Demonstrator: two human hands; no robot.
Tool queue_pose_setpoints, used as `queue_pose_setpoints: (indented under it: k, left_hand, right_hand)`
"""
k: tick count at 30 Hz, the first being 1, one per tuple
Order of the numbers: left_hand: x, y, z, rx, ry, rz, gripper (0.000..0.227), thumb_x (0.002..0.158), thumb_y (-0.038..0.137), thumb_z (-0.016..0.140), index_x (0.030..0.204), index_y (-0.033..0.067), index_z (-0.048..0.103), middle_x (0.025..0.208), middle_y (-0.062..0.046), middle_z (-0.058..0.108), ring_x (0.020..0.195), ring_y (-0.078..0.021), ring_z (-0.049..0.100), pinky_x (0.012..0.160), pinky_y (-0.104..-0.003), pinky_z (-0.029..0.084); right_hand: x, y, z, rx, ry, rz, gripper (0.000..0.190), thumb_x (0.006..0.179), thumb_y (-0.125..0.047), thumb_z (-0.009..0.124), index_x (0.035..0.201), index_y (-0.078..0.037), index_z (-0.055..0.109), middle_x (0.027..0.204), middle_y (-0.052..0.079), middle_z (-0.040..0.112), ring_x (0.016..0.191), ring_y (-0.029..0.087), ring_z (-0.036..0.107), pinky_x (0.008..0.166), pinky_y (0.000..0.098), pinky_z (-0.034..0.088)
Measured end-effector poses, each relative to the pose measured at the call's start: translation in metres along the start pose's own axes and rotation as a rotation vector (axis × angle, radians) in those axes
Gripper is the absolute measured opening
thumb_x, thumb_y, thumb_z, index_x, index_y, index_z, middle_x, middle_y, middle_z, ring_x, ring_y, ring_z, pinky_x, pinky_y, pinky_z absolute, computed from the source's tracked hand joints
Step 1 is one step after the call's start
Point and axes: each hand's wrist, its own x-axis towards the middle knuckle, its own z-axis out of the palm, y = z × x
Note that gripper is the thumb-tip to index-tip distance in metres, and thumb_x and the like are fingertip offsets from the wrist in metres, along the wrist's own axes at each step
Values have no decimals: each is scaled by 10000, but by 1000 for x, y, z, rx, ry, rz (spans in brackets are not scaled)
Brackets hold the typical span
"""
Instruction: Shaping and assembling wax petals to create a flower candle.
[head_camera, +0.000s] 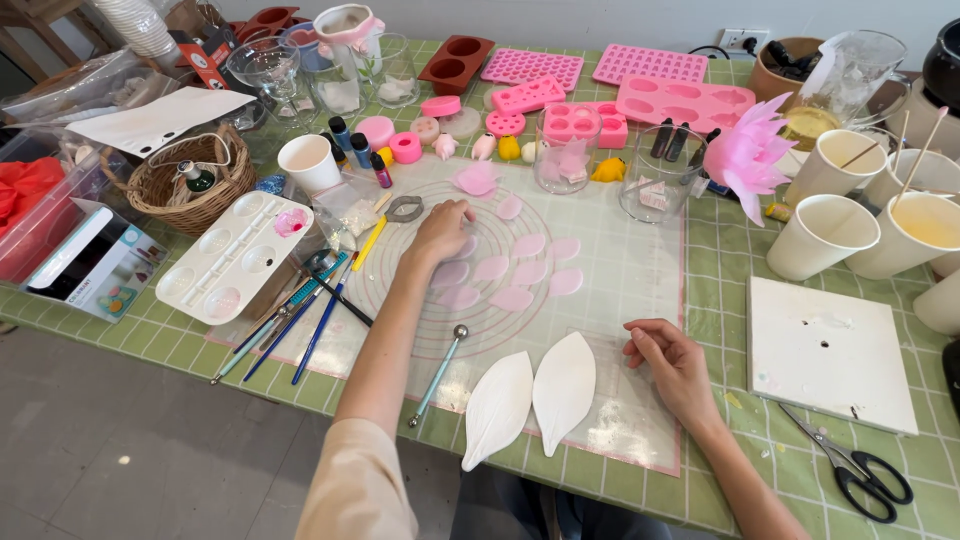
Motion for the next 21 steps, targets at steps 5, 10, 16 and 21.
queue_pose_setpoints:
  k: [5,10,16,21]
  left_hand:
    - [-9,-4,0,19,31,121,180,762,81,702,927,137,748,1058,-118,648,1084,-303,622,915,-424,508]
    - [-10,12,-12,36,-15,76,116,770,103,723,882,131,735,1068,-98,647,1091,-291,619,889,-428,511]
    - [13,-9,-6,41,-78,94,128,737,116,773,848,100,710,1041,-94,649,1060,-279,620,855,-418,517]
    - [-4,-5,-46,-121,-124,99,103,831,110,771,894,72,699,888,-79,744,833,-221,713,744,-372,547]
  right_hand:
    - [1,-7,2,-26,2,13,243,1021,-169,592,1162,-10,710,831,50,727,739,96,633,696,237,506]
    - [-1,-9,2,-32,4,9,244,1021,-178,593,1161,-16,711,828,47,727,739,94,630,695,234,509]
    - [0,-9,2,-15,6,31,254,1019,-195,597,1153,-12,711,833,45,718,743,97,627,674,238,490]
    - [-1,-4,1,21,-17,9,250,1025,-194,594,1149,-7,703,847,45,720,752,96,629,690,231,503]
